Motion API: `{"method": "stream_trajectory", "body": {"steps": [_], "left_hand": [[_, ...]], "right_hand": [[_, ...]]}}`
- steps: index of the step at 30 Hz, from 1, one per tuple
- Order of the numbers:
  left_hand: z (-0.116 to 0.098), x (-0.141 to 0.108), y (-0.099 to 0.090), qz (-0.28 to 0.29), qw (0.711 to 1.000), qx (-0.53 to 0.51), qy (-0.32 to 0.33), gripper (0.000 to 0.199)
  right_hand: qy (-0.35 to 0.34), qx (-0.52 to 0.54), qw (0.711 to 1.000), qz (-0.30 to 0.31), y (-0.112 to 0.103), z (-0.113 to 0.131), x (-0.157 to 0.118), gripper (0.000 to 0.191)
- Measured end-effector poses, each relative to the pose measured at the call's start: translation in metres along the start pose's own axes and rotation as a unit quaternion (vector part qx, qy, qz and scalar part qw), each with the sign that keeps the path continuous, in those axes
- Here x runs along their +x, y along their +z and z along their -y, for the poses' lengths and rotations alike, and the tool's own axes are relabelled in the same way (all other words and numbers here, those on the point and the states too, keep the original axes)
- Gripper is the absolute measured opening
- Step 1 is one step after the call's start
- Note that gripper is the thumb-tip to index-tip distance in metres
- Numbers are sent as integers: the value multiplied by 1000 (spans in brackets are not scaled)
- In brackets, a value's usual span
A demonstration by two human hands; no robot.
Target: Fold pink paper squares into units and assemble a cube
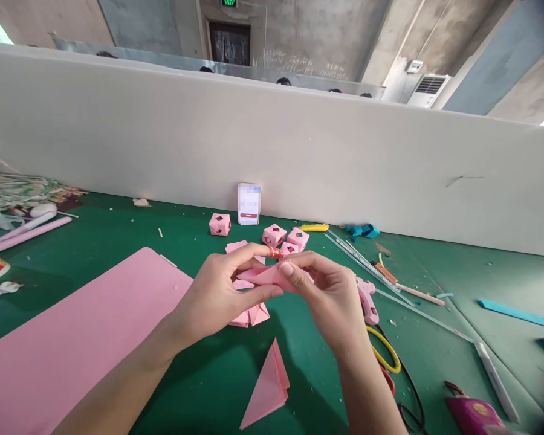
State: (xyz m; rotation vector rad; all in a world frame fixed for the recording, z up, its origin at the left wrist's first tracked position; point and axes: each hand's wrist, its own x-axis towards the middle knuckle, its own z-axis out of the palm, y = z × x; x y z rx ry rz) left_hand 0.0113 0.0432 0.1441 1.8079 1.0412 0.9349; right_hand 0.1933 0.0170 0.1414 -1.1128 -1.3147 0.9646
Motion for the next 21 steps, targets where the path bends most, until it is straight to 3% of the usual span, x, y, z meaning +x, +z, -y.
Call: {"method": "stream_trajectory", "body": {"steps": [21], "left_hand": [[1,3,4,-8,999,-29,-21,38]], "right_hand": [[2,-3,1000,-5,3,1,0,19]]}}
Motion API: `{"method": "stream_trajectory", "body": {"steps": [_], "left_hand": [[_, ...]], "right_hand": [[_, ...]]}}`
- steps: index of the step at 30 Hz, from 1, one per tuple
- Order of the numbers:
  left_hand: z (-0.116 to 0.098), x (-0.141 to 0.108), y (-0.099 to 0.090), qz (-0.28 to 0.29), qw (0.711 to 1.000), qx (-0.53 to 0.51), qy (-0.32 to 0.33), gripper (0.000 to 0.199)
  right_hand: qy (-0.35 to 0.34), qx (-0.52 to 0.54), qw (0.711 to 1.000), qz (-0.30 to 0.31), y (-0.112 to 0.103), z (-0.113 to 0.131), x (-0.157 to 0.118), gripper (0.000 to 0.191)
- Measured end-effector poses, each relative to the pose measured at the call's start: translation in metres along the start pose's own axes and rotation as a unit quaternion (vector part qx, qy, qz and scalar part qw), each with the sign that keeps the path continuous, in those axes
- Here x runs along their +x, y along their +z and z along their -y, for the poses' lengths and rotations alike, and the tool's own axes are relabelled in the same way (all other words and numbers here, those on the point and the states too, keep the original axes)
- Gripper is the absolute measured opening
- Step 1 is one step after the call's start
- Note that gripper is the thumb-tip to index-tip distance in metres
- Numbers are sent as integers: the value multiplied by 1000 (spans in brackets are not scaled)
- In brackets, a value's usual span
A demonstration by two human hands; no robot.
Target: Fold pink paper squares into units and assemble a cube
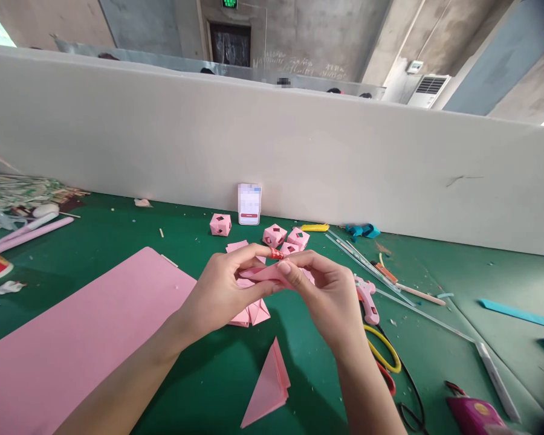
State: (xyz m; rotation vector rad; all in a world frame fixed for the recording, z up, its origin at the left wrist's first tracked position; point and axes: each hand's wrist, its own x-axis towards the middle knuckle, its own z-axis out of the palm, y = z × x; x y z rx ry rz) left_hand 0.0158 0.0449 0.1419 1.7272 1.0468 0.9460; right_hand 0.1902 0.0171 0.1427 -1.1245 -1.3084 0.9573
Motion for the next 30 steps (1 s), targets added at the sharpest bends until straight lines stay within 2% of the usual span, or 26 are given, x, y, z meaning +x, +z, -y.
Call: {"method": "stream_trajectory", "body": {"steps": [9,16,23,27,30], "left_hand": [[-3,1,-1,2,999,-48,-20,42],[-1,3,-6,-36,997,-64,-36,55],[-5,4,-4,-12,991,-120,-51,54],[-5,5,-6,-23,993,-96,-60,56],[-5,5,-9,-9,995,-76,-62,56]], "right_hand": [[-13,-5,1000,1,2,1,-1,20],[-20,-21,999,22,1,1,-1,20],[-24,-10,1000,6,2,-2,0,17],[-44,-38,998,-20,4,-1,-1,15],[-45,-46,997,-30,5,-1,-1,13]]}}
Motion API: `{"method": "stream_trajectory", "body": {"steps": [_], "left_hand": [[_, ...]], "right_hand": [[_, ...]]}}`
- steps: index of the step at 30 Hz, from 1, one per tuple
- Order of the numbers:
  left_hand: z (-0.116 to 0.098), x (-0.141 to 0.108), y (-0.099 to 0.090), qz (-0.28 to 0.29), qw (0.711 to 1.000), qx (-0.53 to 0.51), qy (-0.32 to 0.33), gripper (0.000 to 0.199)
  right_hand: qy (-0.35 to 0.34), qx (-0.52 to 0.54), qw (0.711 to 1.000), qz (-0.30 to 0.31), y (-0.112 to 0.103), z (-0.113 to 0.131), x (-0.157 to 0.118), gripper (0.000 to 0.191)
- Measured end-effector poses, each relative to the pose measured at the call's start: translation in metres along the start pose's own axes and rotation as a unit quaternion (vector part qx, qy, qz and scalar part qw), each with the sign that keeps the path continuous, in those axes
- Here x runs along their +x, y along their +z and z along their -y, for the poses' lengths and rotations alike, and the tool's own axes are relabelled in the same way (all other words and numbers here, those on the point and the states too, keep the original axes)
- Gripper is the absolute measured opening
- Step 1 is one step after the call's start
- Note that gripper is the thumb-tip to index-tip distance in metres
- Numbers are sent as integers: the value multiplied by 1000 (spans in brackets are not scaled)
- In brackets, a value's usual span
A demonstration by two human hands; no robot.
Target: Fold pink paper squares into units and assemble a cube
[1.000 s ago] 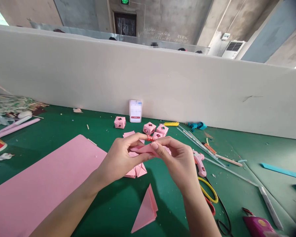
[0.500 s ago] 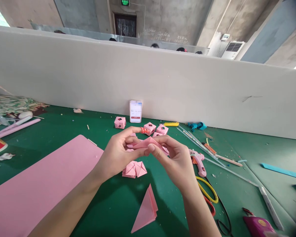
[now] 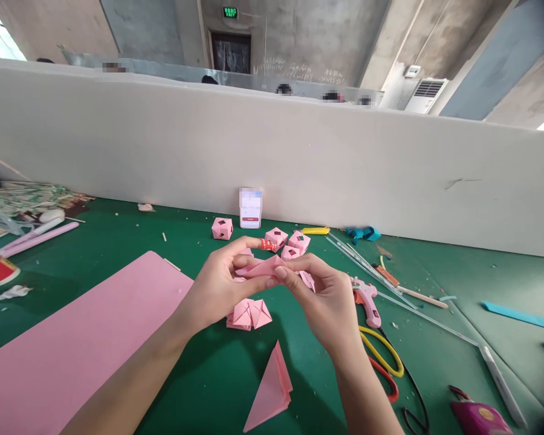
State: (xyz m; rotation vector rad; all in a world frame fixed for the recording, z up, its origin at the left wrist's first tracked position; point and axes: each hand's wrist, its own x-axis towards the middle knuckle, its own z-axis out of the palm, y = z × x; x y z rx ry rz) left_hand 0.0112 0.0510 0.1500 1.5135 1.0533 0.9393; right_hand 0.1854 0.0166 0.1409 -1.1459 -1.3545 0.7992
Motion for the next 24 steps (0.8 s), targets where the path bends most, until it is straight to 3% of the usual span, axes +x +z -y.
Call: {"method": "stream_trajectory", "body": {"steps": [8,24], "left_hand": [[0,-1,0,19,1000,-8,0,54],[4,-1,-1,11,1000,2,6,45]], "right_hand": [[17,12,999,28,-2,3,-1,15],[26,38,999,25,-2,2,-1,11]]}}
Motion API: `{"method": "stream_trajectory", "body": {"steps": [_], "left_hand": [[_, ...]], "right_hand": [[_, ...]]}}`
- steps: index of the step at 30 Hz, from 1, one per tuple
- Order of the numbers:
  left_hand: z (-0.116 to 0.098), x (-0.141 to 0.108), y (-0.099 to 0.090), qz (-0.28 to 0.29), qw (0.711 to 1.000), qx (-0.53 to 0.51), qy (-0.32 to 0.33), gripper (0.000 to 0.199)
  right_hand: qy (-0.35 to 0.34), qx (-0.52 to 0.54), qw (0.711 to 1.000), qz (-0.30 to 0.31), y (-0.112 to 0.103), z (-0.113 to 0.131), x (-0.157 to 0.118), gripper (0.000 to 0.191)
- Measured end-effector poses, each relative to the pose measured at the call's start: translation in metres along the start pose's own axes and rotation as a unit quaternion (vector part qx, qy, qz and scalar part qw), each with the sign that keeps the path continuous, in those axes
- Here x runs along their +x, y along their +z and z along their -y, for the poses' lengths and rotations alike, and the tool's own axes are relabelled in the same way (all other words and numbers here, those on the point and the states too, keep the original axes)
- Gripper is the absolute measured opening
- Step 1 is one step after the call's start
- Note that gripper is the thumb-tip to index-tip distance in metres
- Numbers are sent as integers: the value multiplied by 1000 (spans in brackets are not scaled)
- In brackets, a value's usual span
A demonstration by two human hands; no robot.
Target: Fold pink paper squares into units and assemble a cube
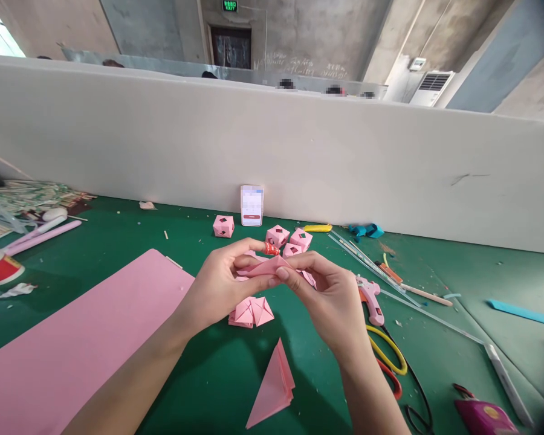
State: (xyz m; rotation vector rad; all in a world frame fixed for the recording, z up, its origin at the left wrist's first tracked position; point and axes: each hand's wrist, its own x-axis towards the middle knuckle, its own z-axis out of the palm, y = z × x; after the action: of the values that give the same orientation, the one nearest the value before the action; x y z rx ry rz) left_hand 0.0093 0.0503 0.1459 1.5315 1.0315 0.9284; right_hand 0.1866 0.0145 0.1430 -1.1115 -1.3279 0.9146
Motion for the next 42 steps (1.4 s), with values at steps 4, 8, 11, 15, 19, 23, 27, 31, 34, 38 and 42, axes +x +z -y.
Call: {"method": "stream_trajectory", "body": {"steps": [4,8,11,15,19,23,27,31,34,38,42], "left_hand": [[1,0,2,-9,1000,1,5,43],[-1,0,2,-53,998,12,16,46],[-3,0,1,-101,995,9,21,58],[-3,1,0,-126,992,-9,14,73],[-3,0,1,-113,993,-21,24,69],[-3,0,0,-113,993,-26,35,70],[-2,1,-3,-98,994,-35,18,80],[-3,2,-6,-97,995,-37,9,85],[-5,2,-6,-95,994,-49,17,78],[-7,1,-4,-96,993,-58,32,72],[-3,2,-6,-110,992,-43,36,73]], "right_hand": [[7,-13,1000,-8,0,-2,0,15],[20,-45,999,-5,-1,-1,1,21],[39,-87,995,11,-1,-1,2,25],[50,-106,993,28,-1,-2,5,23],[51,-80,995,22,-1,-5,6,23],[50,-60,997,3,-1,-5,4,27],[59,-59,996,-8,0,-5,2,28],[68,-3,998,4,0,-6,4,26],[85,63,994,7,-1,-7,5,24],[82,96,992,-16,-2,-10,6,21],[77,90,992,-33,-2,-11,6,21]]}}
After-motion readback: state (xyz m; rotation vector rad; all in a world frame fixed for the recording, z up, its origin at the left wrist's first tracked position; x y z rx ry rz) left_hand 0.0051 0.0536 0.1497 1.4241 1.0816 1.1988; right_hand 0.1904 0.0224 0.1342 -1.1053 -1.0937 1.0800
